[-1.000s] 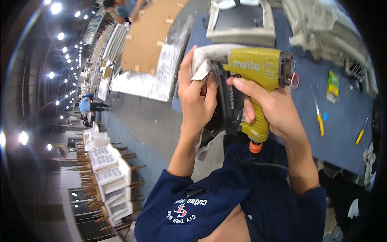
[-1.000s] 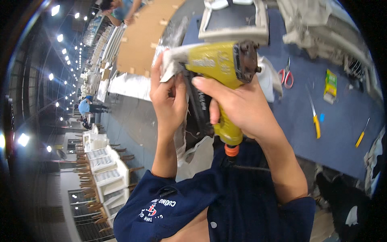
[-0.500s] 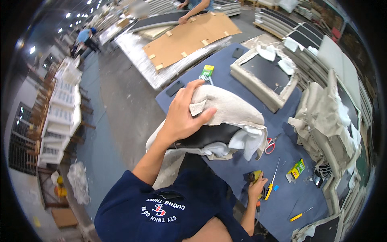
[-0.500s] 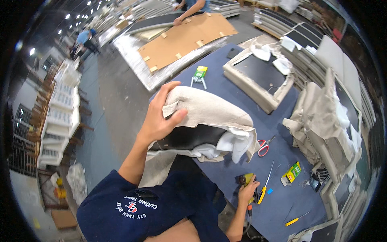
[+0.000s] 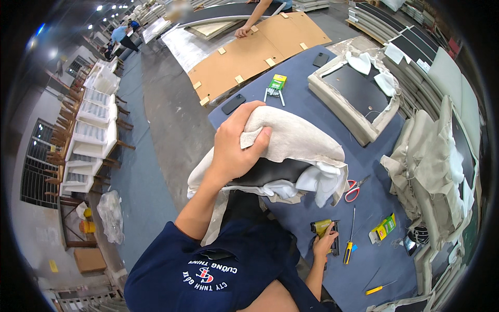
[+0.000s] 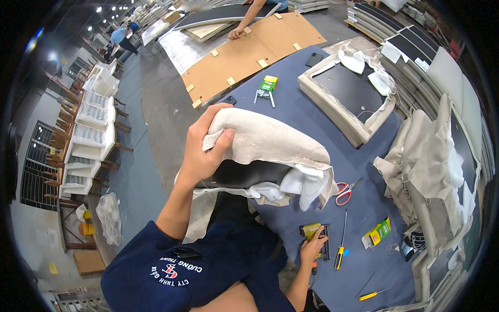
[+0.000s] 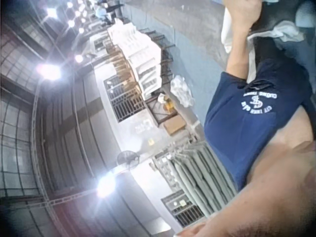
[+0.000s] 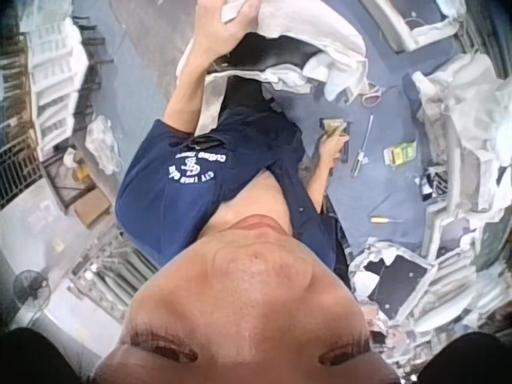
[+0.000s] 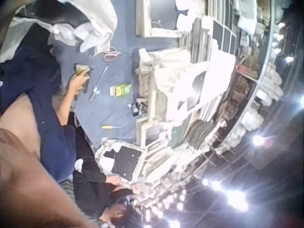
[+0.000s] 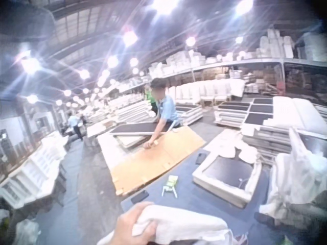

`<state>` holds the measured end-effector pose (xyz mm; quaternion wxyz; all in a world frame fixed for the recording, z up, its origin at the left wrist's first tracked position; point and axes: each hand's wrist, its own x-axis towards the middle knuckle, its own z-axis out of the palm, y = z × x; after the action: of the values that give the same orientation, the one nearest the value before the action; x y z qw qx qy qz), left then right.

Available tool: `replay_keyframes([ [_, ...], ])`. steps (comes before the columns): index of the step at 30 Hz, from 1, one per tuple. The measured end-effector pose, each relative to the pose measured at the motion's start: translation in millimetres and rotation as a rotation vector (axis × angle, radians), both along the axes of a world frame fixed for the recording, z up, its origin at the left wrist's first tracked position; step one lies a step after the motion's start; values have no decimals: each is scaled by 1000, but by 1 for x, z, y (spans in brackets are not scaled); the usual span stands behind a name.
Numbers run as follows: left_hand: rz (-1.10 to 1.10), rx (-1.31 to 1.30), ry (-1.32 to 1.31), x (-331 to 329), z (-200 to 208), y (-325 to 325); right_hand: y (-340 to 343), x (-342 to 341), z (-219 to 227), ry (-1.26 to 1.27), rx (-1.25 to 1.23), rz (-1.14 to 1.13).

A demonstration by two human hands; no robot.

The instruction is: The person is upholstering a furniture component, likely a chair armrest. They use a staple gun to secure fabric, a screwdriver to adjust parts, and scissors to trim excess material. The person also adds stuffing to the component and uses a blue plastic tool to smooth the fabric.

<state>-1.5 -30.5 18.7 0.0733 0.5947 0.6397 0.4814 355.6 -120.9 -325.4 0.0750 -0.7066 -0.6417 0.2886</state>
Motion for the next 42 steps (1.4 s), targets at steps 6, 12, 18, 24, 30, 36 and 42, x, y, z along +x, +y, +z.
replay_keyframes([
  [6, -214, -41, 154, 5, 19, -13, 82, 5, 56, 302, 381, -146],
  [12, -501, -127, -69, -18, 4, -20, 147, -82, 120, 963, 430, 20],
  [18, -241, -73, -112, -97, -13, 25, 149, -108, 57, 787, 565, -272],
  [24, -287, 25, -226, -168, -49, 44, 107, -13, -7, -108, 420, -708],
  [30, -359, 41, -354, -217, -76, 49, 110, 73, -13, -296, 158, -836],
  [36, -669, 31, -556, -173, -71, 84, 140, 87, -29, -312, 178, -776],
  [42, -725, -27, -553, -112, -53, 96, 175, 61, 22, 545, 651, -904],
])
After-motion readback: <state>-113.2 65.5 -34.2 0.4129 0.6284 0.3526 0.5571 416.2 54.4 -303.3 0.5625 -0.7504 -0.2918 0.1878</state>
